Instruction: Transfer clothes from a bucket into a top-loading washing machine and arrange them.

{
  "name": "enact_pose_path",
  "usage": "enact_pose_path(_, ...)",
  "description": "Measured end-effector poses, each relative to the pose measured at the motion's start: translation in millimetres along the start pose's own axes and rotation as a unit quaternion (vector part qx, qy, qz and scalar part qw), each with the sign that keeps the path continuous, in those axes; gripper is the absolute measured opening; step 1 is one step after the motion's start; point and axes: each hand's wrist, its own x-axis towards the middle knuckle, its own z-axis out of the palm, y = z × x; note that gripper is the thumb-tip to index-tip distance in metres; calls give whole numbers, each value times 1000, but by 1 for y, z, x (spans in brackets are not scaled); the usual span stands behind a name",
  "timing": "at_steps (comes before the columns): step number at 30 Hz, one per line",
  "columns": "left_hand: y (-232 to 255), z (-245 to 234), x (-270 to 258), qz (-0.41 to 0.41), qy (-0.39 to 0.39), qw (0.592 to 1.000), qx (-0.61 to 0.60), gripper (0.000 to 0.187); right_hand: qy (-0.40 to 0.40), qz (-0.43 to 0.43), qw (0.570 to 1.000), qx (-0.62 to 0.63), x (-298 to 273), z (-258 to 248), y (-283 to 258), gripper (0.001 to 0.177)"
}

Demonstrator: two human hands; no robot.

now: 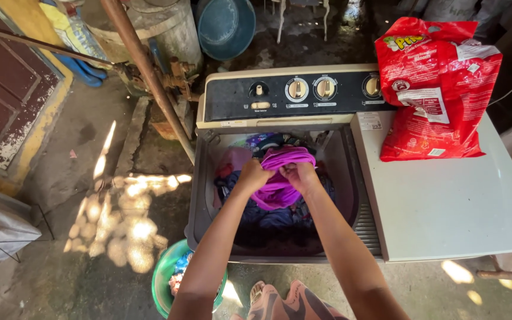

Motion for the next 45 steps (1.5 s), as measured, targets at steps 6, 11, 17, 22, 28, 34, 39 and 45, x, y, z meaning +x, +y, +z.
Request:
enact_pose_path(6, -20, 44, 0, 54, -112, 847, -516, 26, 162, -175, 904, -355, -42, 91, -12, 26)
enact_pose_path(11, 6, 19, -25, 80, -51, 927, -362, 32, -53, 53, 997, 32, 14, -64, -21, 13)
enact_pose_path(17, -10, 47, -12, 65, 97, 979, -168, 28, 158, 113, 981, -22, -47, 96, -38, 24)
enact_pose_path(22, -17, 54, -1, 98, 250, 958, -98, 27, 194, 125, 971, -59, -56, 95, -22, 33)
enact_pose_path(28, -37, 74, 25, -25, 8, 805, -593, 33, 68, 153, 986, 0, -42, 37, -4, 26)
enact_pose_path(34, 11, 19, -10, 65, -45, 973, -216, 37, 204, 110, 957, -175, -71, 134, -15, 25)
enact_pose_path(39, -23, 68, 25, -81, -71, 827, -552, 30, 74, 190, 974, -95, -61, 93, 0, 35)
enact_pose_path(45, -20, 53, 4, 36, -56, 996, 65, 43, 102, 180, 962, -179, -96, 185, -72, 28)
